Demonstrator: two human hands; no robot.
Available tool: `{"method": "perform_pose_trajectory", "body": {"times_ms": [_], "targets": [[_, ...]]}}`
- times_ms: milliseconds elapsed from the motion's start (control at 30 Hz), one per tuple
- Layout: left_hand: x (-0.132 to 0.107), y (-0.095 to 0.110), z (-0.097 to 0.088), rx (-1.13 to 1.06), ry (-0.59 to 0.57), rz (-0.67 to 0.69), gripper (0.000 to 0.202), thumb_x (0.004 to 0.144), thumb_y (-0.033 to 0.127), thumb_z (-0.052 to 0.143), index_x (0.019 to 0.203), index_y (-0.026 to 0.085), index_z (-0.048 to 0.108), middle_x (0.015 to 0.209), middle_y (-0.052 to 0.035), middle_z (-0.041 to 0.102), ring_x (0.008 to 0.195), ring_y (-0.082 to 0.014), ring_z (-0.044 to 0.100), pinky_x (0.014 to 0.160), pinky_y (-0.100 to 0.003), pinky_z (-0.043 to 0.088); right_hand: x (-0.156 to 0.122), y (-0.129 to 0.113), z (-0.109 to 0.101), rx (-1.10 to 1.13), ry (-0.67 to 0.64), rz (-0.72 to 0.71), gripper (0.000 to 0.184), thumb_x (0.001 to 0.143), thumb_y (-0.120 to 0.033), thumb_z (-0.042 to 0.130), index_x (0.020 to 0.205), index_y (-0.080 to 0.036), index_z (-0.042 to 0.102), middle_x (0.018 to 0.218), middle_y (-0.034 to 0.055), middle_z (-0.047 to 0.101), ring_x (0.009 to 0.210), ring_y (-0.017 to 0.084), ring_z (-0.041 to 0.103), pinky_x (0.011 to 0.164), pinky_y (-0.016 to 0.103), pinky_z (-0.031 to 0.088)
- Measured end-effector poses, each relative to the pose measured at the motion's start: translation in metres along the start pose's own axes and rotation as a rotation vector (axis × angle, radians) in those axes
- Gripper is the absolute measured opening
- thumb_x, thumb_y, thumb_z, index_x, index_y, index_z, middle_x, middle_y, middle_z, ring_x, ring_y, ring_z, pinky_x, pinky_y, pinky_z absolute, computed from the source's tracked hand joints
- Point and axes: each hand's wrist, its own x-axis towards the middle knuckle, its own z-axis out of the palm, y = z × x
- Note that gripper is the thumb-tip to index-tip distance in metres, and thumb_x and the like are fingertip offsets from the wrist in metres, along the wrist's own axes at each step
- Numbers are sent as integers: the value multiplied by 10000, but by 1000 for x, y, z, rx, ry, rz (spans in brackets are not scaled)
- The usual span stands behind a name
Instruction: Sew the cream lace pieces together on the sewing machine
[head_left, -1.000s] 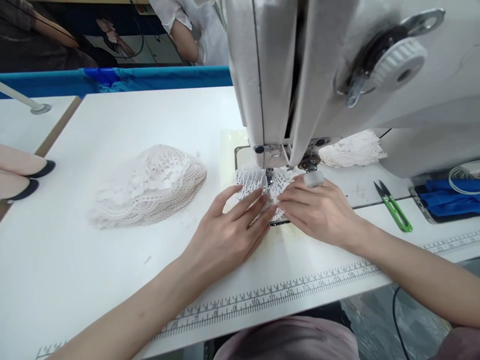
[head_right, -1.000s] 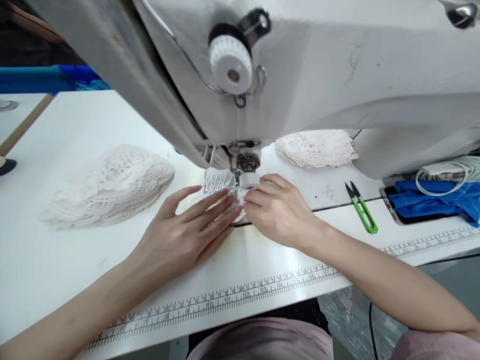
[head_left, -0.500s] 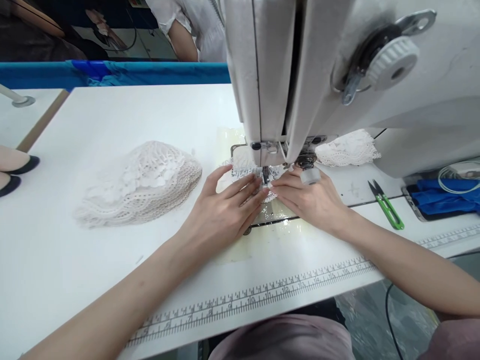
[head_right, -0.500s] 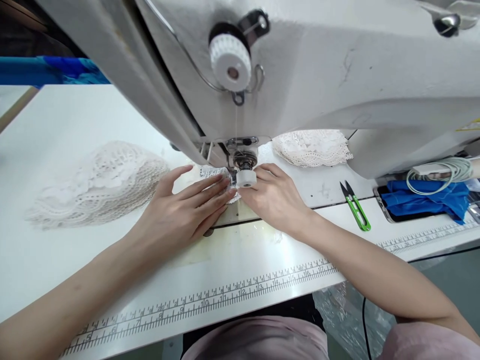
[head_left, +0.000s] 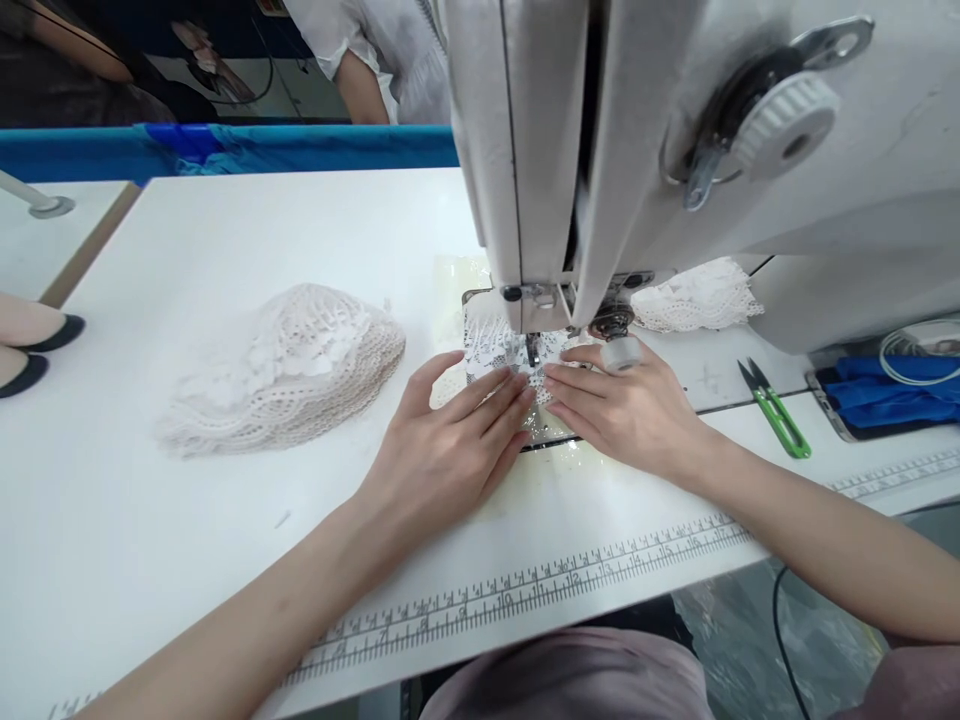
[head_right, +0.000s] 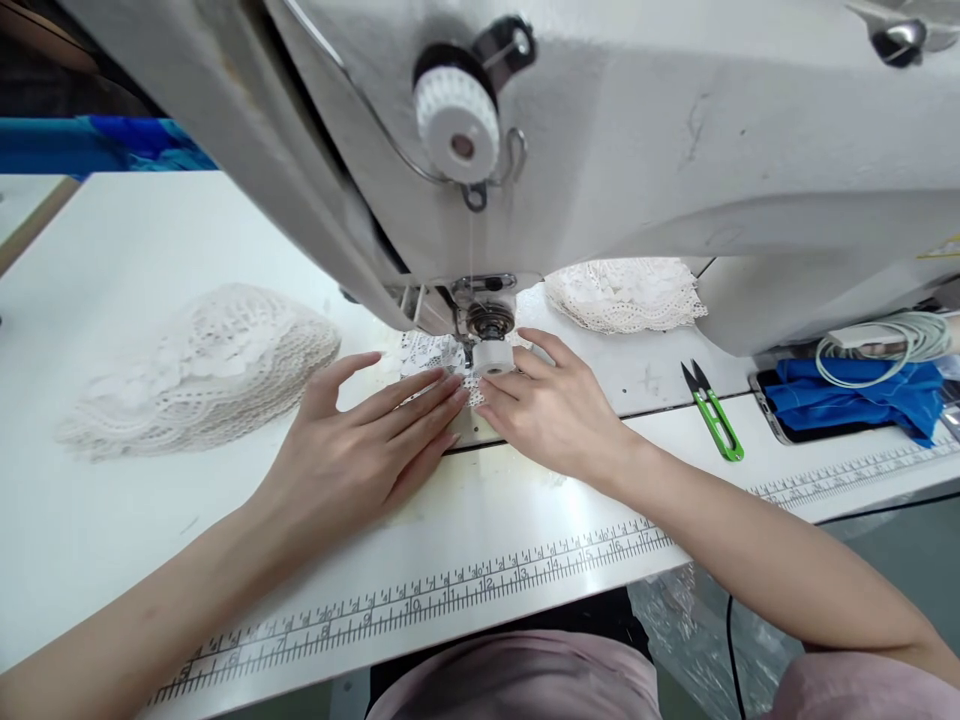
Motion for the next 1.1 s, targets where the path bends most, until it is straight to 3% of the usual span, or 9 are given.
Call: {"method": "perform_pose_trajectory", "body": {"times_ms": [200, 467, 667, 1100], "targets": [[1, -5, 3, -10, 16, 20, 302, 937, 192, 529, 1226, 124, 582, 1149, -110, 703, 1098, -221, 657, 1064, -499, 350, 0, 1, 1, -8, -10, 4, 267, 964, -247, 489, 1007, -139, 730, 992, 40, 756, 941, 195, 660, 1000, 404, 462], [2, -7, 8, -11, 18, -39, 285, 959, 222, 476, 1222, 199, 584, 1181, -50, 693, 1110, -199, 651, 1122, -479, 313, 1, 2, 3, -63, -7, 21, 254, 961, -242, 501, 991, -154, 737, 959, 38, 761, 906, 186, 648, 1017, 407, 407], [5, -11, 10, -50, -4, -44, 346, 943, 217, 482, 1280, 252, 551, 1202, -44, 681, 1116, -234, 649, 1106, -525, 331, 3, 3, 4, -80, -67, 59, 264, 974, -274, 486, 984, -191, 736, 985, 23, 758, 998, 201, 629, 1017, 429, 396], [8, -14, 13, -31, 2, -35, 288, 954, 226, 482, 1219, 168, 579, 1198, -91, 681, 1122, -233, 642, 1059, -515, 332, 4, 7, 8, -146, -66, 61, 294, 980, -294, 468, 917, -196, 738, 952, 22, 760, 1031, 219, 611, 1037, 430, 370]]}}
